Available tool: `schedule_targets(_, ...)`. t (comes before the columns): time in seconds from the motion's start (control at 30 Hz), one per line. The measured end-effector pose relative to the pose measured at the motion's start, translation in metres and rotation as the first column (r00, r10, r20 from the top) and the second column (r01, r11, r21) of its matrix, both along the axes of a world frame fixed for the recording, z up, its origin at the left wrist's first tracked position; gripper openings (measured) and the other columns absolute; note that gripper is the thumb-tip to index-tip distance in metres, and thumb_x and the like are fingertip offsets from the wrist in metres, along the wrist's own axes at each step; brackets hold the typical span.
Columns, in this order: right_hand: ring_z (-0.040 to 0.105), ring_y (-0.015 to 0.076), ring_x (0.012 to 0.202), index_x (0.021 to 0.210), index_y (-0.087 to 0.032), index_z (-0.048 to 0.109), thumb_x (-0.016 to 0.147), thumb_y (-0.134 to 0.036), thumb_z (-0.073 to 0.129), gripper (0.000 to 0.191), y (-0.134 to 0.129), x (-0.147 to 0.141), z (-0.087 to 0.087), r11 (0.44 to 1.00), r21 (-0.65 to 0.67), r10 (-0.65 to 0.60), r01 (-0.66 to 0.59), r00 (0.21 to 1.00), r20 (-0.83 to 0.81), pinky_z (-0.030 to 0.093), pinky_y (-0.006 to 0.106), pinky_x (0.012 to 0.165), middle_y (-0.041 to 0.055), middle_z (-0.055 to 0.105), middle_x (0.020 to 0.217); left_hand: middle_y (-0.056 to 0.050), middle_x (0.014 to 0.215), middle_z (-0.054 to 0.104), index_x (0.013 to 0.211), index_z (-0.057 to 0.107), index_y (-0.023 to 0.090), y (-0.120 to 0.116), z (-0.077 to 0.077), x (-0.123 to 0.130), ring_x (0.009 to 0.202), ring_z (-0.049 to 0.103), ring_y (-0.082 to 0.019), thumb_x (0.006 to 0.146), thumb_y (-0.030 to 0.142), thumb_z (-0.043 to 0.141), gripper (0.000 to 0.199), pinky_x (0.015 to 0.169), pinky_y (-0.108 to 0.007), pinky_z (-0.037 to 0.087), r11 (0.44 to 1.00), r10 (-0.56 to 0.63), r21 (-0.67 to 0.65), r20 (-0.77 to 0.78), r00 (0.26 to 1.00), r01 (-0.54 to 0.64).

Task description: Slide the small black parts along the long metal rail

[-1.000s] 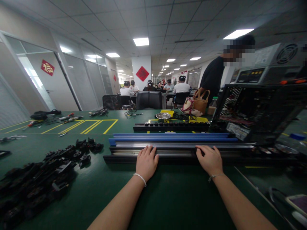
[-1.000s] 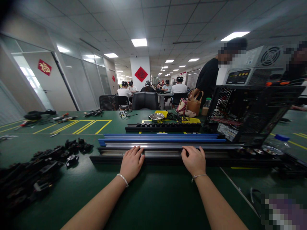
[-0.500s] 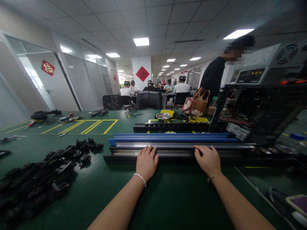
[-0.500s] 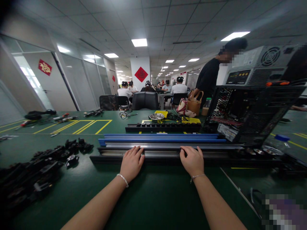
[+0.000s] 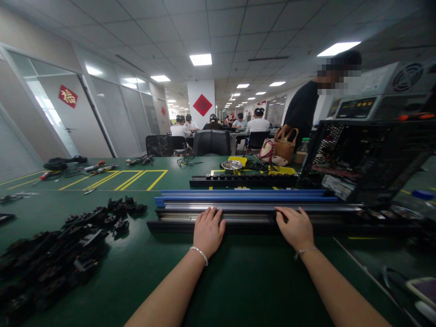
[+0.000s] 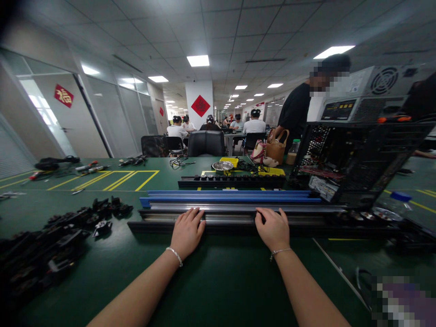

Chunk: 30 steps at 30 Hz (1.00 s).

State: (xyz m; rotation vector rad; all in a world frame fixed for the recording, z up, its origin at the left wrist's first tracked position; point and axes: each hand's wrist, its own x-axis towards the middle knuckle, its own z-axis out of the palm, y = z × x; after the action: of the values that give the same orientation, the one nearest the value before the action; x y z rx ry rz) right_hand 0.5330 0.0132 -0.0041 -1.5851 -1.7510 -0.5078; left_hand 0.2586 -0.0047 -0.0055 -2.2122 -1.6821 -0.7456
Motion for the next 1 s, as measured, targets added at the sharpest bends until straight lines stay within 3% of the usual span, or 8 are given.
schedule_targets(1.0, 0.063, 0.0194, 0.086, 0.092, -0.020, 0.066, 0.083, -0.029, 0.043, 0.027, -0.0014, -0.0066, 0.0019, 1.000, 0.003, 0.030, -0.030, 1.000, 0.000, 0.031, 0.044, 0.099, 0.0045, 0.070, 0.094, -0.004, 0.128, 0.053, 0.120, 0.054, 0.023, 0.0003, -0.0001, 0.0000, 0.122, 0.042, -0.022, 0.090, 0.038, 0.034, 0.038, 0.101, -0.041, 0.033, 1.000, 0.001, 0.020, -0.013, 1.000, -0.001)
